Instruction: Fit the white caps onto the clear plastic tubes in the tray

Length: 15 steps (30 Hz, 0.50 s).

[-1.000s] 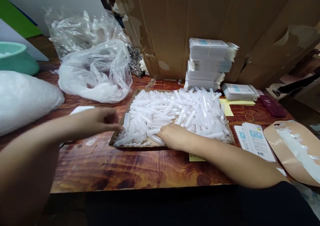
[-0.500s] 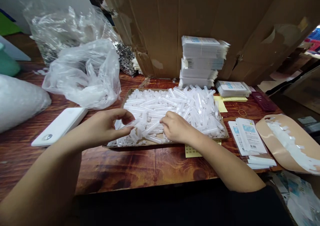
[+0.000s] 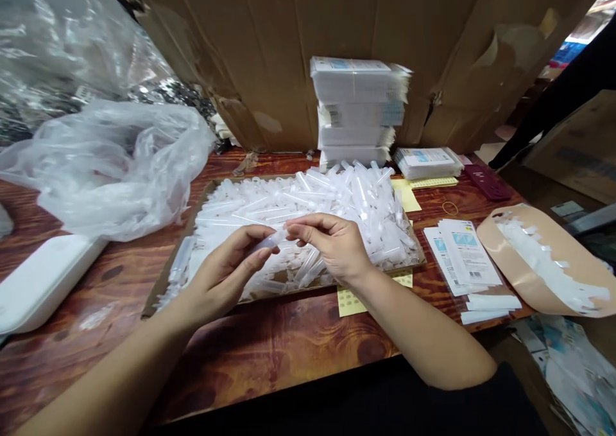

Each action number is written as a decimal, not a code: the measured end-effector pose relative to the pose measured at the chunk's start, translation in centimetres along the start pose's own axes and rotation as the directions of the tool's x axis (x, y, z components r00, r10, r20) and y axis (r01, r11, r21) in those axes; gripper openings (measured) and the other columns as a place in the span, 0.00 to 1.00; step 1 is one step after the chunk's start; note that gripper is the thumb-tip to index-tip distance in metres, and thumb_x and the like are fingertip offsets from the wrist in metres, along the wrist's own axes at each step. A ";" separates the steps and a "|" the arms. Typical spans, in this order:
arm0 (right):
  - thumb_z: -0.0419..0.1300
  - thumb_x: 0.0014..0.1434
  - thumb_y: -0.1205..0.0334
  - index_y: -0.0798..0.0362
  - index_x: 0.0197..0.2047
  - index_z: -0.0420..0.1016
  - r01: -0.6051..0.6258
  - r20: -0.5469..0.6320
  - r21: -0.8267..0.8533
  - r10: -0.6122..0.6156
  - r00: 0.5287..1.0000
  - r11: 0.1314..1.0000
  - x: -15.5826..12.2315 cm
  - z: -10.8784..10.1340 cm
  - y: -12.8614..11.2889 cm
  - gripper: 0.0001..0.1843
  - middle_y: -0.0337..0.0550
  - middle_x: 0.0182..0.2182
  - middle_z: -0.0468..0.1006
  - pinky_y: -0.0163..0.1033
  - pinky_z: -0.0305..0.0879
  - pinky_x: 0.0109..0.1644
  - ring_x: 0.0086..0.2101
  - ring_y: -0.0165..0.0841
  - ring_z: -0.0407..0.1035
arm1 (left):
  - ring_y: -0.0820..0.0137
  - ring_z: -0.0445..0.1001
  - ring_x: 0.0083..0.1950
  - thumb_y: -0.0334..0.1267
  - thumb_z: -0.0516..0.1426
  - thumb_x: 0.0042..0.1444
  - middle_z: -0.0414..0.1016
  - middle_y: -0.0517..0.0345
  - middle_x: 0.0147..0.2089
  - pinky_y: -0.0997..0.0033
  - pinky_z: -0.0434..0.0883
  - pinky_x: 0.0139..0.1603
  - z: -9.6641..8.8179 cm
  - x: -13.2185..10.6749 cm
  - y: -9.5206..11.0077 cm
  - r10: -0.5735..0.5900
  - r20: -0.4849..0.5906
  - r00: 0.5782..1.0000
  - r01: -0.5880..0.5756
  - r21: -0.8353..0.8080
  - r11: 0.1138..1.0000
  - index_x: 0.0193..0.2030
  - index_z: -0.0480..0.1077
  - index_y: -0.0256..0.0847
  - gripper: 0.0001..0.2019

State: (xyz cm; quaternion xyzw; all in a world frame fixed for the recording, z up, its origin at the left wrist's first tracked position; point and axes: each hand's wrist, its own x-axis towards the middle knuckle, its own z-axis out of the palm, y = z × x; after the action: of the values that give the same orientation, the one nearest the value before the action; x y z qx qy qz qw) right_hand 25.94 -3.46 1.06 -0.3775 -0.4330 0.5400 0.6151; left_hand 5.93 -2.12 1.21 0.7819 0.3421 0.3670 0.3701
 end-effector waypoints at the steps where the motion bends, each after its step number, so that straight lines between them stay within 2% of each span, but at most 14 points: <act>1: 0.79 0.47 0.53 0.48 0.32 0.87 -0.013 0.009 0.013 0.013 1.000 1.000 -0.1 0.0 0.1 0.11 0.39 0.31 0.86 0.39 0.74 0.40 0.33 0.31 0.77 | 0.64 0.76 0.45 0.44 0.55 0.70 0.78 0.51 0.45 0.64 0.74 0.48 0.0 -0.2 0.0 -0.016 0.011 1.000 0.016 -0.007 1.000 0.51 0.71 0.42 0.11; 4: 0.79 0.47 0.51 0.47 0.32 0.87 -0.001 0.036 0.003 0.001 0.999 1.000 -0.4 0.1 0.3 0.12 0.39 0.33 0.86 0.40 0.75 0.42 0.32 0.30 0.77 | 0.65 0.75 0.44 0.43 0.55 0.69 0.77 0.53 0.44 0.64 0.74 0.47 -0.1 -0.6 0.1 -0.035 0.003 0.999 0.035 0.003 0.999 0.50 0.71 0.42 0.09; 9: 0.78 0.48 0.50 0.47 0.30 0.85 0.131 0.009 -0.117 -0.130 0.991 0.985 -0.7 0.6 0.7 0.12 0.40 0.34 0.84 0.40 0.74 0.39 0.34 0.31 0.75 | 0.66 0.75 0.42 0.41 0.55 0.68 0.78 0.53 0.43 0.64 0.73 0.47 -0.1 -0.9 0.4 -0.002 -0.011 1.000 0.002 0.026 1.000 0.50 0.70 0.43 0.08; 15: 0.76 0.50 0.51 0.50 0.30 0.83 0.081 -0.023 -0.098 -0.084 0.996 0.992 -1.0 1.5 2.2 0.13 0.38 0.28 0.81 0.38 0.71 0.36 0.30 0.29 0.72 | 0.66 0.76 0.41 0.39 0.54 0.68 0.77 0.54 0.41 0.65 0.74 0.45 0.3 -1.3 0.1 0.071 -0.077 0.995 -0.061 0.132 0.989 0.48 0.69 0.42 0.07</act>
State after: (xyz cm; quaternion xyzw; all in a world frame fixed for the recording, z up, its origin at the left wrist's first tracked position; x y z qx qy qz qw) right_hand 23.73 -4.20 -0.59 -0.3959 -0.4655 0.4874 0.6237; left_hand 5.54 -3.28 0.75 0.7996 0.3539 0.3875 0.2919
